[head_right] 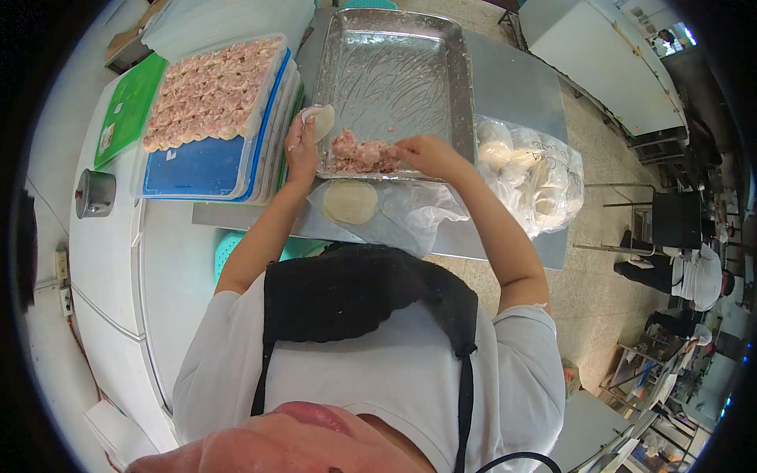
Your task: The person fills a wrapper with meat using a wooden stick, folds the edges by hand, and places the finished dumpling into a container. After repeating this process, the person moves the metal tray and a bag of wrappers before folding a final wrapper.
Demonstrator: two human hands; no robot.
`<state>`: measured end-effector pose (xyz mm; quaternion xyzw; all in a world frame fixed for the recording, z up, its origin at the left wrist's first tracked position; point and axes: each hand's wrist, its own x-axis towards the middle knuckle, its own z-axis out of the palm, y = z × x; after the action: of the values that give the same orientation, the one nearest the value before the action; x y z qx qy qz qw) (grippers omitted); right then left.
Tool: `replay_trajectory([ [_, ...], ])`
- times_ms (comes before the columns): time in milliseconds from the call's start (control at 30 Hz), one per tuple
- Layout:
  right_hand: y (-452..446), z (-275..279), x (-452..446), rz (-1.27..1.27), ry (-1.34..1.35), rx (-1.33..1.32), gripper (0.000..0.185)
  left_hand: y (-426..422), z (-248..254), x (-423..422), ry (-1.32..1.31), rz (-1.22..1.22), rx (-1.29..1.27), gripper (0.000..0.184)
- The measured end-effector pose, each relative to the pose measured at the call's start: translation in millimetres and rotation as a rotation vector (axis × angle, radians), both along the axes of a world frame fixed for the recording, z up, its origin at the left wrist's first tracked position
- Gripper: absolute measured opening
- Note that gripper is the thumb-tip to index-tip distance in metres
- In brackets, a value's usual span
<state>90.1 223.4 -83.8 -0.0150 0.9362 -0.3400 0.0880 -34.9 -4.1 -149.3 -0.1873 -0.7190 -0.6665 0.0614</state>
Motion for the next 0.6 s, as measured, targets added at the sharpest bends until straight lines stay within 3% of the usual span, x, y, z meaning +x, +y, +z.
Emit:
replay_trajectory([
  [67, 4.8, 6.7, -1.0, -0.029, -0.028, 0.102, 0.036, 0.7, 1.1, 2.0, 0.01, 0.006, 0.003, 0.026],
  [133, 6.3, 3.8, -0.8, 0.122, 0.03, 0.436, 0.036, 1.1, 4.2, 2.9, 0.021, 0.013, 0.006, 0.026],
  [167, 3.3, -3.1, 2.3, 0.125, 0.03, 0.435, 0.036, 1.2, 5.3, 3.6, 0.035, 0.007, 0.006, 0.026],
  [267, -0.7, -25.7, 10.9, 0.11, 0.055, 0.258, 0.035, 0.5, 6.0, 4.2, 0.016, 0.009, 0.004, 0.026],
  [333, 7.3, -23.3, 11.0, 0.015, -0.104, -0.181, 0.036, 0.2, 7.3, 1.4, -0.013, 0.02, 0.006, 0.027],
  [400, 9.0, -10.7, 14.1, -0.069, -0.116, -0.244, 0.037, 3.2, 8.7, -1.7, -0.411, 0.034, 0.332, 0.029],
  [433, 8.4, -1.5, 16.4, -0.153, -0.13, -0.307, 0.037, 7.4, 12.3, 0.9, -0.413, 0.028, 0.331, 0.029],
  [500, 7.4, 6.9, 12.0, -0.186, -0.123, -0.439, 0.037, 20.0, 21.8, 7.5, -0.74, -0.11, 0.812, 0.035],
  [600, -5.3, 12.3, 2.2, -0.24, -0.087, -0.636, 0.036, 38.7, 42.4, 22.8, -0.92, -0.295, 0.968, 0.043],
])
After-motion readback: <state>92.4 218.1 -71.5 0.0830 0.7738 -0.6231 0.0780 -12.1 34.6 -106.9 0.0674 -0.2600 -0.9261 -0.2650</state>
